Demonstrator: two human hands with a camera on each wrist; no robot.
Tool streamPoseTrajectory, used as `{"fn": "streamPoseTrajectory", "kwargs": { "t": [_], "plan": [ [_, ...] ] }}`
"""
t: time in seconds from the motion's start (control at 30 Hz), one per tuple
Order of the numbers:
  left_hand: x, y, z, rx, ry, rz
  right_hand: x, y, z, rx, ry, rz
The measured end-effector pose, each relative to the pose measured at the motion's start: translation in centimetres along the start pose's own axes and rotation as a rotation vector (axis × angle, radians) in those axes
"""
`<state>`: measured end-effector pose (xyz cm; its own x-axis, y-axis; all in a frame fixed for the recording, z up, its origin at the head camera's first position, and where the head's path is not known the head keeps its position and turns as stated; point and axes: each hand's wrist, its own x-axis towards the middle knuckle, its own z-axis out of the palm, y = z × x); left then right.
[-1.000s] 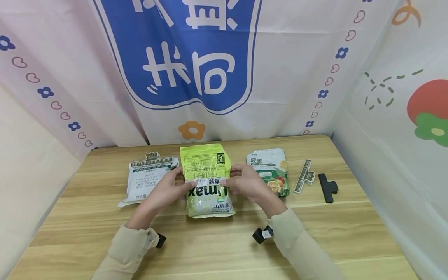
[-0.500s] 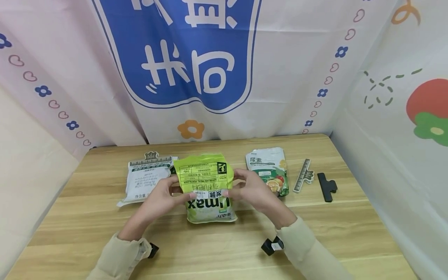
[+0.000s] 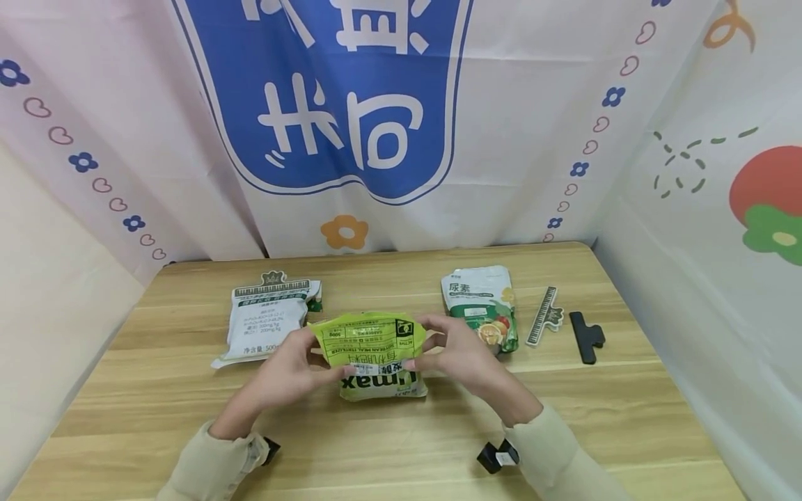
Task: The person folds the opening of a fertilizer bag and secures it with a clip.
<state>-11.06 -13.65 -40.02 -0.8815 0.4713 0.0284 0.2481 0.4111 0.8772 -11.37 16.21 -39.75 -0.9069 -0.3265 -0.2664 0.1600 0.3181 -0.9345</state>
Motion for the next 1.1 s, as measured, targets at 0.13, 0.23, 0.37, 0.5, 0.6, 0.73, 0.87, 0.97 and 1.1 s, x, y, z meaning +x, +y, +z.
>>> {"fn": "streamPoseTrajectory", "kwargs": {
  "t": [0.13,0.23,0.37,0.5,0.6,0.73,0.87,0.97,1.1],
  "plan": [
    [-0.1,0.1,0.3,0.100,-0.012,0.101,-0.1,0.7,0.0,-0.025,-0.033,-0.069],
    [-0.2,0.1,0.4,0.170,-0.009,0.130,-0.1,1.2,-0.1,-0.047,-0.040,-0.105],
    [-0.3,0.1,0.3,0.193,-0.012,0.102,0.0,1.2,-0.2,-0.086,-0.042,-0.129],
    [-0.3,0.2,0.1,0.183,-0.023,0.077,-0.1,0.4,-0.4,-0.135,-0.048,-0.148],
    [-0.3,0.2,0.0,0.192,-0.027,0.073,-0.1,-0.4,-0.5,-0.145,-0.038,-0.171],
    [-0.3,0.2,0.0,0.194,-0.028,0.073,-0.1,-1.3,-0.5,-0.110,-0.035,-0.211],
    [-0.3,0.2,-0.1,0.168,-0.029,0.062,-0.1,-1.9,-0.4,-0.105,-0.040,-0.228],
    [-0.4,0.0,-0.1,0.162,-0.029,0.050,0.0,-2.0,-0.1,-0.127,-0.033,-0.257],
    [-0.4,0.0,-0.2,0.164,-0.031,0.039,0.2,-2.0,0.3,-0.137,-0.008,-0.290]
  ]
}}
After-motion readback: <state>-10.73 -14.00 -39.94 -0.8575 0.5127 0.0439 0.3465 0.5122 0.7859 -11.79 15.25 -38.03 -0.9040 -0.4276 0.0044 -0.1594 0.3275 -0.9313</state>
